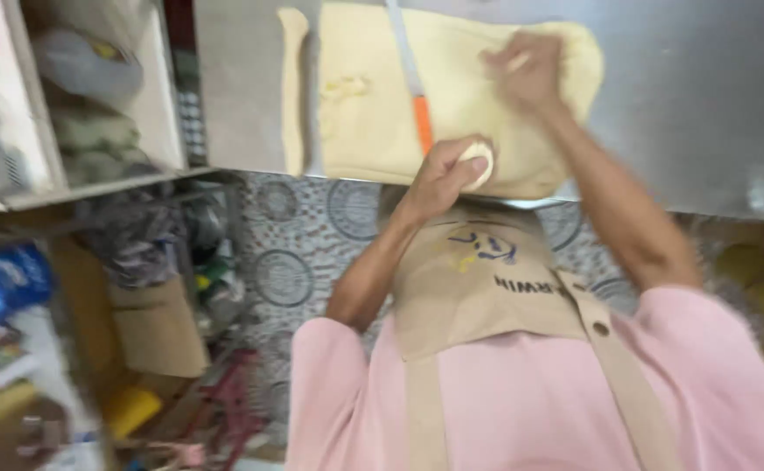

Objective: Cutting dough into strips and rolling them into small balls on a work surface

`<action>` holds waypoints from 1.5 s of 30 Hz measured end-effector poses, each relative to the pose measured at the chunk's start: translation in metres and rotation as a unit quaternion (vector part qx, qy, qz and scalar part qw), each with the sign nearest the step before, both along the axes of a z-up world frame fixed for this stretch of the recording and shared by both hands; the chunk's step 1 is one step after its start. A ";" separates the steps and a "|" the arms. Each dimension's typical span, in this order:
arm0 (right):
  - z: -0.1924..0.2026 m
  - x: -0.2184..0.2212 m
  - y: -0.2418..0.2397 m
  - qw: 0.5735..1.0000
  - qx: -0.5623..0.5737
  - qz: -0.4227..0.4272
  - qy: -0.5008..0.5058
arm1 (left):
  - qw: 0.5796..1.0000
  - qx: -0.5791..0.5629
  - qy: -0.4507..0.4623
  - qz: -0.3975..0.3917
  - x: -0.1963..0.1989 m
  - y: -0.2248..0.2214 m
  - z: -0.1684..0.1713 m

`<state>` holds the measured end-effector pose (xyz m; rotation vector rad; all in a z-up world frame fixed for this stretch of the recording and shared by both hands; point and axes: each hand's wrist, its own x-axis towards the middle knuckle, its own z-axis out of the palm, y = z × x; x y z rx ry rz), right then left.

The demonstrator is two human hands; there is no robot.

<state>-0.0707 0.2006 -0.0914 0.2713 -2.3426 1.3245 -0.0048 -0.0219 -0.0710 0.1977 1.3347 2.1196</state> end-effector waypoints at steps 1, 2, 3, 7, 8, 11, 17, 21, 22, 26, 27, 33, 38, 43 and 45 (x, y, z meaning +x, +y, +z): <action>-0.031 -0.010 0.017 0.992 0.053 -0.087 -0.075 | 0.998 0.002 -0.054 0.016 0.003 -0.010 -0.037; 0.004 -0.003 0.000 0.991 0.055 -0.089 -0.080 | 0.998 0.004 -0.059 0.013 -0.009 -0.018 -0.027; 0.040 -0.009 -0.014 0.981 0.053 -0.041 -0.180 | 0.997 -0.060 0.015 0.044 -0.035 -0.022 -0.017; 0.095 -0.007 -0.052 0.946 -0.011 0.108 -0.306 | 0.950 -0.178 0.256 -0.001 -0.070 -0.028 0.012; 0.091 -0.014 -0.057 0.947 -0.011 0.103 -0.304 | 0.950 -0.176 0.259 -0.004 -0.079 -0.024 -0.003; 0.078 0.004 -0.076 0.973 -0.007 0.112 -0.200 | 0.968 -0.166 0.186 0.025 -0.065 -0.024 -0.029; 0.076 0.018 -0.091 0.983 0.035 0.180 0.030 | 0.986 0.046 -0.040 -0.154 -0.051 -0.035 0.043; 0.031 -0.002 -0.087 0.996 -0.061 0.069 0.007 | 0.997 -0.040 0.042 -0.044 -0.041 -0.037 0.026; 0.011 -0.005 -0.084 0.997 -0.063 0.023 -0.027 | 0.995 -0.073 0.067 -0.011 -0.036 -0.040 0.017; -0.016 -0.033 -0.022 0.960 0.140 -0.168 -0.175 | 0.998 -0.053 0.022 0.042 -0.034 -0.043 -0.063; 0.003 -0.035 -0.019 0.979 0.132 -0.070 -0.142 | 0.995 -0.047 0.043 0.078 -0.049 -0.039 -0.056; 0.080 0.009 -0.045 0.945 -0.028 0.155 -0.285 | 0.927 -0.192 0.318 0.042 -0.051 -0.020 0.010; 0.078 0.043 -0.060 0.975 0.001 0.094 -0.202 | 0.942 -0.235 0.240 -0.027 -0.032 -0.027 0.019; 0.100 0.045 -0.097 0.959 0.055 0.201 0.191 | 0.989 -0.121 -0.032 -0.077 -0.017 -0.033 0.061; 0.112 0.040 -0.096 0.971 0.028 0.175 0.163 | 0.995 -0.044 -0.003 -0.089 -0.010 -0.038 0.066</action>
